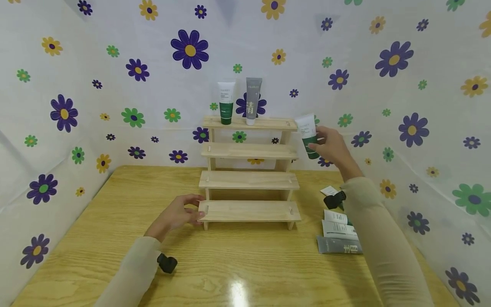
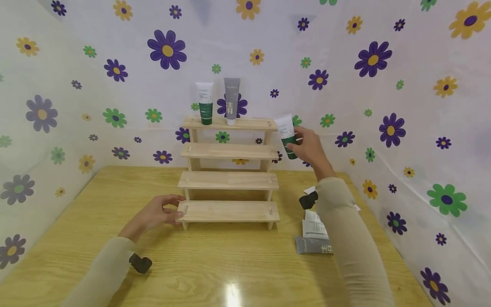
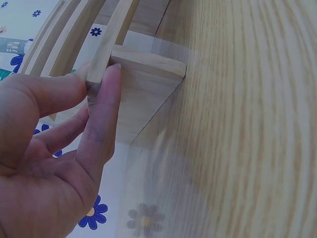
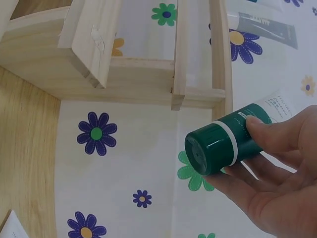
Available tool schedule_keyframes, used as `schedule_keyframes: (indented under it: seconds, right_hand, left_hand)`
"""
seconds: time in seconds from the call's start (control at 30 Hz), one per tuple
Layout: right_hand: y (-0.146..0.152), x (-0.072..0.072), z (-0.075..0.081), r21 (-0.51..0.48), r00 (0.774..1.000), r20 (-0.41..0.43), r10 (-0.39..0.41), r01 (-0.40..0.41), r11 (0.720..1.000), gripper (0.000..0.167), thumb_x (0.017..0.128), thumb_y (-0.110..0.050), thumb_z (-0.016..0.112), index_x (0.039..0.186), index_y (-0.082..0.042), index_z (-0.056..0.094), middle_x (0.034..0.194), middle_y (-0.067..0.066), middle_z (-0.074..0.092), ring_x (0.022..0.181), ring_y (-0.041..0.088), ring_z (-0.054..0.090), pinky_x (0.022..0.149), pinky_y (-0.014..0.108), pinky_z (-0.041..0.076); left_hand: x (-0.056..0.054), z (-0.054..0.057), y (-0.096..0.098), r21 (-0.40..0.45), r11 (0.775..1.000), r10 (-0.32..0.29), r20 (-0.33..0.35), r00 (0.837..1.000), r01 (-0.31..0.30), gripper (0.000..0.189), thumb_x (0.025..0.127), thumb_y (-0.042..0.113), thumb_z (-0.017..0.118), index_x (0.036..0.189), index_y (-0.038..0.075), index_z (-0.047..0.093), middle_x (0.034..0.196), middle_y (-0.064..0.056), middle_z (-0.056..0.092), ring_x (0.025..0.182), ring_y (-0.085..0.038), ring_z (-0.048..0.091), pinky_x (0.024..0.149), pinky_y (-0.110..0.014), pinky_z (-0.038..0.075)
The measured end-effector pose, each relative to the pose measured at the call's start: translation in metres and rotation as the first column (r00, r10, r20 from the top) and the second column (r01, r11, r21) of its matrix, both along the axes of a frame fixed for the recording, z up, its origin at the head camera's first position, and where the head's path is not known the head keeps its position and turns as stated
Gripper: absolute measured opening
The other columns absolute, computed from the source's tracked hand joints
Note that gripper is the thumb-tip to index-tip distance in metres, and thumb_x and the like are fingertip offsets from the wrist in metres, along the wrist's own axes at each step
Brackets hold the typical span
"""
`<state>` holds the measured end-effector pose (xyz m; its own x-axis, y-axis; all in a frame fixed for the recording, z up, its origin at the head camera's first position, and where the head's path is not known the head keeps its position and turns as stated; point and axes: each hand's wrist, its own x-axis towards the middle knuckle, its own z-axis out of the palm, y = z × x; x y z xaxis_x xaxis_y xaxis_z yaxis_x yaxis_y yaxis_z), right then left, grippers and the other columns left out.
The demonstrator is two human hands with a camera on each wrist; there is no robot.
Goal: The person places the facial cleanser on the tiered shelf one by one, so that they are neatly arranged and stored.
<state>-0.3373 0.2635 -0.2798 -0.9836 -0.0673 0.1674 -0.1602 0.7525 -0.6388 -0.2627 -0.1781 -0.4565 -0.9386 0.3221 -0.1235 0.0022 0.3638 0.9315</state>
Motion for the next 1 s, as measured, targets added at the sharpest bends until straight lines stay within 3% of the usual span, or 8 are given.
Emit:
schedule_keyframes:
  seconds: [1.0]
  right_hand:
    - [-0.030, -0.007, 0.017, -0.104, 0.998, -0.062, -0.020, 0.014, 0.995, 0.056, 0.103, -0.014, 0.063, 0.154, -0.005, 0.043, 0.151, 0.023, 0.052, 0.135, 0.045, 0.055, 0.112, 0.061, 0.045]
  left_hand:
    - [0.000, 0.001, -0.001, 0.021, 1.000, -0.010, 0.005, 1.000, 0.010, 0.054, 0.096, 0.005, 0.071, 0.146, -0.002, 0.051, 0.133, -0.027, 0.055, 0.096, -0.020, 0.072, 0.080, -0.038, 0.064]
